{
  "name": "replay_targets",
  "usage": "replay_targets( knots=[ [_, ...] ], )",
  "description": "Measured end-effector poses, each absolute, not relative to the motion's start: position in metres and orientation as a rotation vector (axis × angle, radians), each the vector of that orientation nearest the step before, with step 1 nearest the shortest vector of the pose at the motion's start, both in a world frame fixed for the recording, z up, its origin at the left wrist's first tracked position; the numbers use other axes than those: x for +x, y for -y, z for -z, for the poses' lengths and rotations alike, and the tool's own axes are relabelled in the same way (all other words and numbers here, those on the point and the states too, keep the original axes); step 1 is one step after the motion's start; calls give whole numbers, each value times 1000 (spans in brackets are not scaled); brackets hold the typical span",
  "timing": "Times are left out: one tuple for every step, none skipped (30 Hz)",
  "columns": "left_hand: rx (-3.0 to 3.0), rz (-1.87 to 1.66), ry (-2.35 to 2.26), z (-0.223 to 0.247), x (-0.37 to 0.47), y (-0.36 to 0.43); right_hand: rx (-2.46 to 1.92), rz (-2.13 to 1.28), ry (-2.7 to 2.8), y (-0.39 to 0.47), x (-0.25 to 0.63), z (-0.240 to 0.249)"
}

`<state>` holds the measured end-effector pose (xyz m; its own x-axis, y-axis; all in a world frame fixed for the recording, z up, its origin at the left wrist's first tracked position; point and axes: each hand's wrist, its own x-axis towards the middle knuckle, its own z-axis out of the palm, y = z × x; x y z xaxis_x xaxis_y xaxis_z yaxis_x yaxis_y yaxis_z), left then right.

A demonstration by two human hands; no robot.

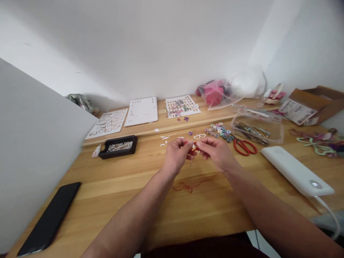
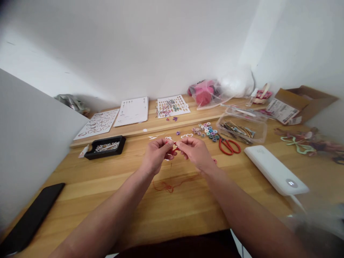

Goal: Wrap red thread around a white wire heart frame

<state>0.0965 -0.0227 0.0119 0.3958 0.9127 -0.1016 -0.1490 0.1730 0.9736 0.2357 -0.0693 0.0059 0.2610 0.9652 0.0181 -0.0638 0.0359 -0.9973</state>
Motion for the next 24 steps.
replay_targets(
  knots=[
    [1146,-898,-858,-12,96,23,-1247,-1027,975,69,235,-6],
    [1156,-900,-868,-12,96,23,-1250,-1011,976,69,234,-6],
    [1168,-906,-883,-12,96,24,-1261,-981,980,70,233,-5],
    [1180,-914,-901,-11,97,24,-1272,-941,984,70,232,-5],
    [1185,-924,-917,-11,98,25,-1282,-898,988,70,231,-5],
    [1185,-932,-926,-10,99,25,-1286,-860,986,69,230,-4],
    [1178,-938,-924,-10,99,25,-1286,-841,980,69,230,-4],
    [1163,-944,-912,-9,100,25,-1280,-847,970,68,230,-3],
    [1144,-946,-893,-9,100,24,-1271,-878,958,68,231,-3],
    [1121,-946,-871,-9,99,23,-1261,-925,942,68,232,-2],
    [1099,-945,-853,-9,98,21,-1250,-977,926,67,233,-2],
    [1078,-945,-841,-10,96,20,-1239,-1025,915,67,234,-2],
    [1060,-946,-836,-10,94,19,-1232,-1061,915,68,234,-2],
    [1047,-947,-833,-11,92,18,-1232,-1084,924,68,235,-3],
    [1037,-950,-829,-11,90,17,-1238,-1096,940,69,235,-3],
    [1030,-950,-818,-11,89,17,-1244,-1097,958,69,235,-4],
    [1025,-946,-800,-10,88,17,-1251,-1092,972,70,235,-4],
    [1018,-940,-781,-9,87,17,-1256,-1080,977,71,234,-4],
    [1009,-932,-765,-8,86,18,-1258,-1066,975,71,233,-4],
    [1000,-926,-756,-7,86,18,-1257,-1056,971,71,233,-4],
    [992,-925,-753,-6,86,19,-1254,-1049,970,71,232,-3],
    [985,-928,-755,-5,86,19,-1248,-1040,970,71,231,-3],
    [977,-937,-760,-4,86,20,-1240,-1029,968,71,230,-2],
    [971,-947,-764,-4,87,20,-1232,-1018,964,70,230,-1]
  ],
)
